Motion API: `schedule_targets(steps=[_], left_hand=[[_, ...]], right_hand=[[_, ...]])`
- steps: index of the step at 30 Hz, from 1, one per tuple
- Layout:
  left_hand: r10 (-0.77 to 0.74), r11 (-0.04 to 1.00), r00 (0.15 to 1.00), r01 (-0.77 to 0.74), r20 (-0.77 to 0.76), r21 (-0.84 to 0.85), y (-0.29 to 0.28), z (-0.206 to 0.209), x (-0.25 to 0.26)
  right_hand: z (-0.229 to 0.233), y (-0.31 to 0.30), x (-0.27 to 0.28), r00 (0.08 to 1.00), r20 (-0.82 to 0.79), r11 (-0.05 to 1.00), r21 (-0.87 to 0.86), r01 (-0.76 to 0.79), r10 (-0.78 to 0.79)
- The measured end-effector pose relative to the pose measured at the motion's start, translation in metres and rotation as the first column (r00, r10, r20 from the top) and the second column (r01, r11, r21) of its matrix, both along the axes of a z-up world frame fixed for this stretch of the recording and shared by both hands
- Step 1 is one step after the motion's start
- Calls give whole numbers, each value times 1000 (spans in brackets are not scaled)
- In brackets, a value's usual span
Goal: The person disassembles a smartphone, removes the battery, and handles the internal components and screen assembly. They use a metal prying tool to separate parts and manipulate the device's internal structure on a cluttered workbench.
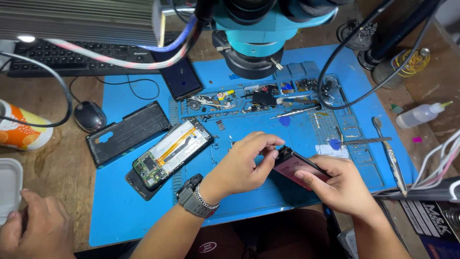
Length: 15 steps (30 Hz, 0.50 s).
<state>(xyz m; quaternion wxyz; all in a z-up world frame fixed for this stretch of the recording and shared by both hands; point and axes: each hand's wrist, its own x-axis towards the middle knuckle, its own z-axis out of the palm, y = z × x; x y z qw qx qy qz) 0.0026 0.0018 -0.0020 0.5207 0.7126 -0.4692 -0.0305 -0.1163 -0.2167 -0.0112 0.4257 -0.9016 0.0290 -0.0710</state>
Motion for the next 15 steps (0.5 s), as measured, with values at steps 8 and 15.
schedule_targets(steps=[8,15], left_hand=[[-66,998,984,62,-165,-32,-2,-10,5],[-92,988,846,142,-525,55,0,-9,6]], right_hand=[[-19,-11,0,994,-107,990,137,-14,28],[-20,-18,4,963,-256,973,231,-25,86]])
